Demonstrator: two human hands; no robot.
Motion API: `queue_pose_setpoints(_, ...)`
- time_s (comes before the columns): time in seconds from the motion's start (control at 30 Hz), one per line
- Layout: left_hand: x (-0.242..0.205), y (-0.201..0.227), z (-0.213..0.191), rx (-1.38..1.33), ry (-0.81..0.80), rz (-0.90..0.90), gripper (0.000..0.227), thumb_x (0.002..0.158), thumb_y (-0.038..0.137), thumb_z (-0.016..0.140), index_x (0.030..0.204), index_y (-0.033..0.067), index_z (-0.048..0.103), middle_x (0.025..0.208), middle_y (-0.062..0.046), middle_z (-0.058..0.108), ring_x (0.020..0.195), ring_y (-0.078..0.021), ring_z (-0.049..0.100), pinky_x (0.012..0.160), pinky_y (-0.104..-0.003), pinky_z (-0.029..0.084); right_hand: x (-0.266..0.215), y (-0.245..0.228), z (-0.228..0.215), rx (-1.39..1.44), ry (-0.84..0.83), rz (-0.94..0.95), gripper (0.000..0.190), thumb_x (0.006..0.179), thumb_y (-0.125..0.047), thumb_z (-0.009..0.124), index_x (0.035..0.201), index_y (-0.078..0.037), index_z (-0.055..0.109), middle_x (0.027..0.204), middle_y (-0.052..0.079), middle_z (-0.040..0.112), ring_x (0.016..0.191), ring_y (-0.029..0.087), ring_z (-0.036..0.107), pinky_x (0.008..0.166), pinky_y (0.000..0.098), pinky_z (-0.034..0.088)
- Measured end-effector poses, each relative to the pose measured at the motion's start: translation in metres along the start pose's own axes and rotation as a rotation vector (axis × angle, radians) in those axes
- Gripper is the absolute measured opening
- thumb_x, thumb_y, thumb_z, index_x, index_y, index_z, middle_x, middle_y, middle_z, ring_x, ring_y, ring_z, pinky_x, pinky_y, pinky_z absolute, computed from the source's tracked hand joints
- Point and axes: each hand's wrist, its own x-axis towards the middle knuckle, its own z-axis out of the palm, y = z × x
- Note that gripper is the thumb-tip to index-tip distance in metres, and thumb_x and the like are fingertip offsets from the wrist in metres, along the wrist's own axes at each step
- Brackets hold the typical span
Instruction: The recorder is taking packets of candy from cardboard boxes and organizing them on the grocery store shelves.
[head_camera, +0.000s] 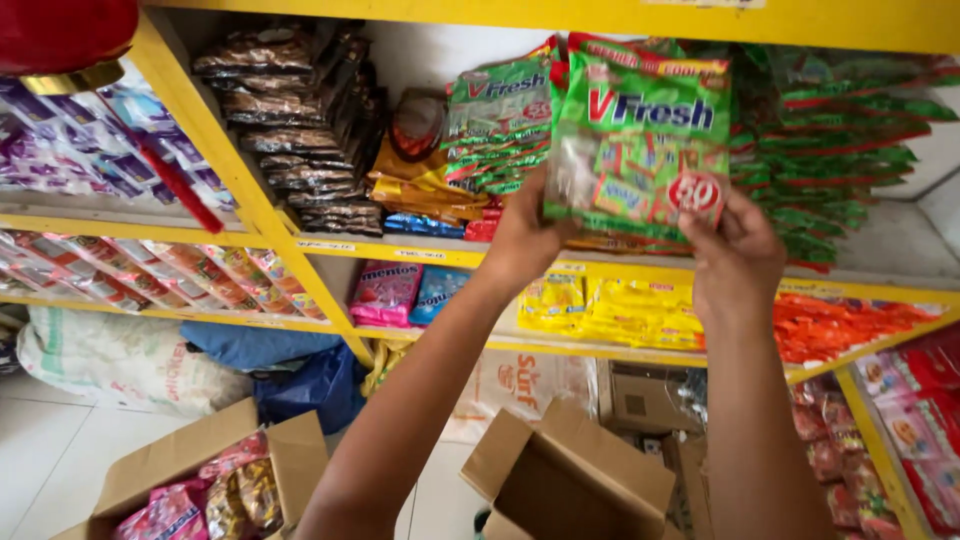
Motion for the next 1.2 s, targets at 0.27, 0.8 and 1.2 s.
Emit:
queue_pose_setpoints(0.27,0.108,-0.041,-0.014,0.358,0.22,-0.007,0.076,0.083,0.007,0.081,0.147,-0.0044,0.041,0.098,-0.015,0.07,0.083,-0.02,0.067,0.073,-0.035,0.057,0.115,0.059,-0.011,-0.056,-0.007,-0.142,0.042,0.091,0.011,0.077,0.13,0.007,0.064,0.125,0.014,0.072,0.113,0.018,0.07,0.101,0.0307,0.058)
queue_pose_setpoints(0.8,0.155,-0.047,-0.016,1.248,0.228,-0.097,0.104,0.08,0.055,0.075,0.155,0.0006,0.026,0.139,-0.016,0.057,0.133,-0.0378,0.043,0.106,-0.063,0.031,0.183,0.084,-0.027,-1.204,0.019,-0.69,0.038,0.096,-0.019,0.09,0.121,-0.001,0.068,0.112,0.015,0.062,0.1,0.028,0.064,0.087,0.0405,0.054)
queue_pose_setpoints(1.2,-0.096,-0.037,-0.035,0.681,0.091,0.089,0.069,0.097,0.014,0.074,0.156,-0.0002,0.04,0.148,-0.022,0.054,0.129,-0.0361,0.058,0.111,-0.04,0.048,-0.061,0.119,-0.089,-0.773,0.011,-0.278,0.018,0.116,-0.007,0.073,0.13,-0.002,0.063,0.115,0.001,0.057,0.097,0.008,0.058,0.091,0.0228,0.05)
